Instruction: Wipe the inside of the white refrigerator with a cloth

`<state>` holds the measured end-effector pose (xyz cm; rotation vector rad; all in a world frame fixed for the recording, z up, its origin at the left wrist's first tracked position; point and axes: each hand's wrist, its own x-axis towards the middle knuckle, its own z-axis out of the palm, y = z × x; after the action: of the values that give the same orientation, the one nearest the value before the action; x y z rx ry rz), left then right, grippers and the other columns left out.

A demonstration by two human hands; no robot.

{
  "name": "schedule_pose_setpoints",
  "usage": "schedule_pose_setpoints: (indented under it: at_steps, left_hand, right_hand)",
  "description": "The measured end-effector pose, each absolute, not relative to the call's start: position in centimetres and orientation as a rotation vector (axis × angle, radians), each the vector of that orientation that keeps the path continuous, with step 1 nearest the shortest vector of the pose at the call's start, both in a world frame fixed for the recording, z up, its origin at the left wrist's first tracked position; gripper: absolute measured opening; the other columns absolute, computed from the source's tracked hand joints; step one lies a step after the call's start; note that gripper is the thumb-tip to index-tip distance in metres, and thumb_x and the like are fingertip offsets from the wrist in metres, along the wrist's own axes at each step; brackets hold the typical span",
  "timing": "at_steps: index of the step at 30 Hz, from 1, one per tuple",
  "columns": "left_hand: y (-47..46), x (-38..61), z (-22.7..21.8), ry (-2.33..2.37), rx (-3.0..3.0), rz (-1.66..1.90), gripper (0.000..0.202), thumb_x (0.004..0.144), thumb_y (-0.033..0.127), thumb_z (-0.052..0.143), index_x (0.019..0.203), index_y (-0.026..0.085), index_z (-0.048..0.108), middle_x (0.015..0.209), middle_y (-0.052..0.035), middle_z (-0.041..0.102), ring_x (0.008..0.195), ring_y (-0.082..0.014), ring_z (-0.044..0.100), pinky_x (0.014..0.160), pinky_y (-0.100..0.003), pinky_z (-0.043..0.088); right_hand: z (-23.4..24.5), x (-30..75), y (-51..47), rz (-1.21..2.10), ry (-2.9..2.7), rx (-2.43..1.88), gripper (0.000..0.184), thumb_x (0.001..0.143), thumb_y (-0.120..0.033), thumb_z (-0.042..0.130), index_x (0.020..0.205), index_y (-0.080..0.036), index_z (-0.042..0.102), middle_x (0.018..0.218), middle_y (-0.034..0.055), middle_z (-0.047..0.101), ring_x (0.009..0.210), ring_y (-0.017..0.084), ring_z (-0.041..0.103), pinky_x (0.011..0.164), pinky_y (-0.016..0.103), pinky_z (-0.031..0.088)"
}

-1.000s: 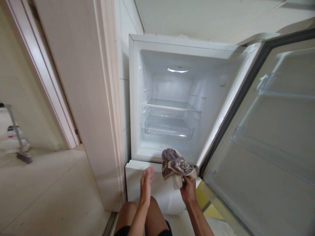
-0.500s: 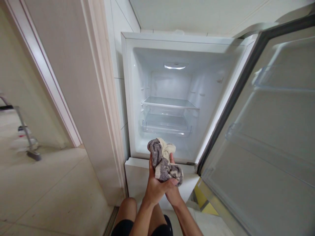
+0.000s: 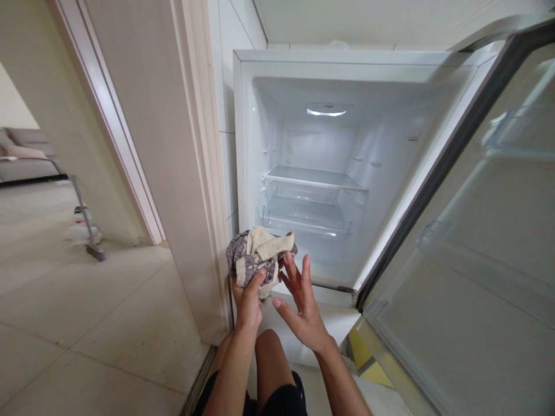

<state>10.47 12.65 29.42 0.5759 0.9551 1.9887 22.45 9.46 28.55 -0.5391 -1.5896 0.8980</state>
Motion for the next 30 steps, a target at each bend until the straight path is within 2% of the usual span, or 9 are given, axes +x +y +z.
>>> schedule_pose_setpoints:
  at_steps: [3, 6, 10, 13, 16, 20, 25, 30]
  left_hand:
    - [13.4, 9.3, 29.4, 1.143, 0.737, 2.085, 0.061, 0.061, 0.032, 0.084, 0.117, 0.014, 0.066, 0.113, -0.0125, 0.076, 0.098, -0.0248, 0.075, 0.087, -0.037, 0.061]
    - [13.5, 8.1, 29.6, 1.348, 1.176, 2.122, 0.070, 0.064, 0.030, 0.083, 0.129, 0.016, 0.060, 0.121, -0.0134, 0.073, 0.109, -0.0266, 0.072, 0.097, -0.040, 0.058]
    - [12.9, 7.8, 30.0, 1.499, 1.904, 1.997, 0.072, 0.074, 0.032, 0.079, 0.140, 0.019, 0.054, 0.133, -0.0154, 0.068, 0.124, -0.0303, 0.066, 0.105, -0.042, 0.054]
    - [12.2, 8.3, 30.1, 1.476, 2.240, 1.907, 0.068, 0.081, 0.027, 0.073, 0.145, 0.019, 0.050, 0.135, -0.0170, 0.067, 0.127, -0.0301, 0.064, 0.107, -0.042, 0.053]
    - [11.8, 8.6, 29.8, 1.446, 2.337, 1.865, 0.069, 0.083, 0.025, 0.070, 0.148, 0.019, 0.046, 0.136, -0.0170, 0.066, 0.126, -0.0297, 0.065, 0.107, -0.042, 0.053]
    - [11.9, 7.6, 30.1, 1.506, 2.253, 1.822, 0.083, 0.080, 0.029, 0.074, 0.155, 0.022, 0.038, 0.141, -0.0154, 0.064, 0.126, -0.0300, 0.065, 0.104, -0.041, 0.055]
    - [13.3, 6.2, 33.3, 1.510, 2.256, 1.994, 0.084, 0.078, 0.028, 0.076, 0.154, 0.020, 0.040, 0.140, -0.0152, 0.065, 0.124, -0.0300, 0.066, 0.103, -0.038, 0.055]
    - [17.6, 5.8, 37.9, 1.622, 2.298, 2.052, 0.083, 0.077, 0.030, 0.079, 0.150, 0.017, 0.041, 0.140, -0.0172, 0.063, 0.128, -0.0321, 0.063, 0.107, -0.042, 0.052]
  right_hand:
    - [28.5, 23.6, 9.2, 0.881, -1.446, -0.593, 0.090, 0.097, -0.027, 0.063, 0.160, -0.053, 0.004, 0.172, 0.0001, 0.021, 0.157, 0.021, 0.025, 0.124, 0.058, 0.030]
    - [28.1, 24.5, 9.2, 0.888, -1.320, -0.616, 0.087, 0.095, -0.029, 0.067, 0.159, -0.054, 0.014, 0.171, 0.0004, 0.025, 0.155, 0.023, 0.032, 0.121, 0.057, 0.037]
    - [27.4, 24.3, 9.4, 0.942, -1.256, -0.632, 0.086, 0.092, -0.034, 0.071, 0.158, -0.053, 0.020, 0.171, 0.0001, 0.023, 0.154, 0.024, 0.032, 0.117, 0.055, 0.043]
    - [27.1, 23.2, 9.8, 0.988, -1.257, -0.646, 0.083, 0.092, -0.038, 0.071, 0.158, -0.051, 0.024, 0.171, -0.0007, 0.022, 0.154, 0.023, 0.032, 0.117, 0.051, 0.043]
    - [26.8, 22.4, 9.9, 0.979, -1.261, -0.649, 0.080, 0.092, -0.039, 0.071, 0.157, -0.050, 0.027, 0.170, -0.0010, 0.025, 0.154, 0.021, 0.033, 0.119, 0.048, 0.042]
    - [25.9, 23.5, 9.9, 0.998, -1.226, -0.672, 0.078, 0.091, -0.041, 0.072, 0.156, -0.050, 0.030, 0.170, -0.0007, 0.027, 0.154, 0.022, 0.032, 0.119, 0.052, 0.041]
    - [23.7, 27.0, 10.5, 1.035, -0.974, -0.836, 0.076, 0.081, -0.047, 0.080, 0.149, -0.039, 0.047, 0.158, 0.0078, 0.049, 0.145, 0.027, 0.048, 0.118, 0.057, 0.041]
    - [19.6, 30.4, 12.9, 1.061, -0.718, -1.005, 0.071, 0.064, -0.055, 0.090, 0.124, -0.027, 0.066, 0.134, 0.0125, 0.069, 0.125, 0.030, 0.065, 0.107, 0.051, 0.053]
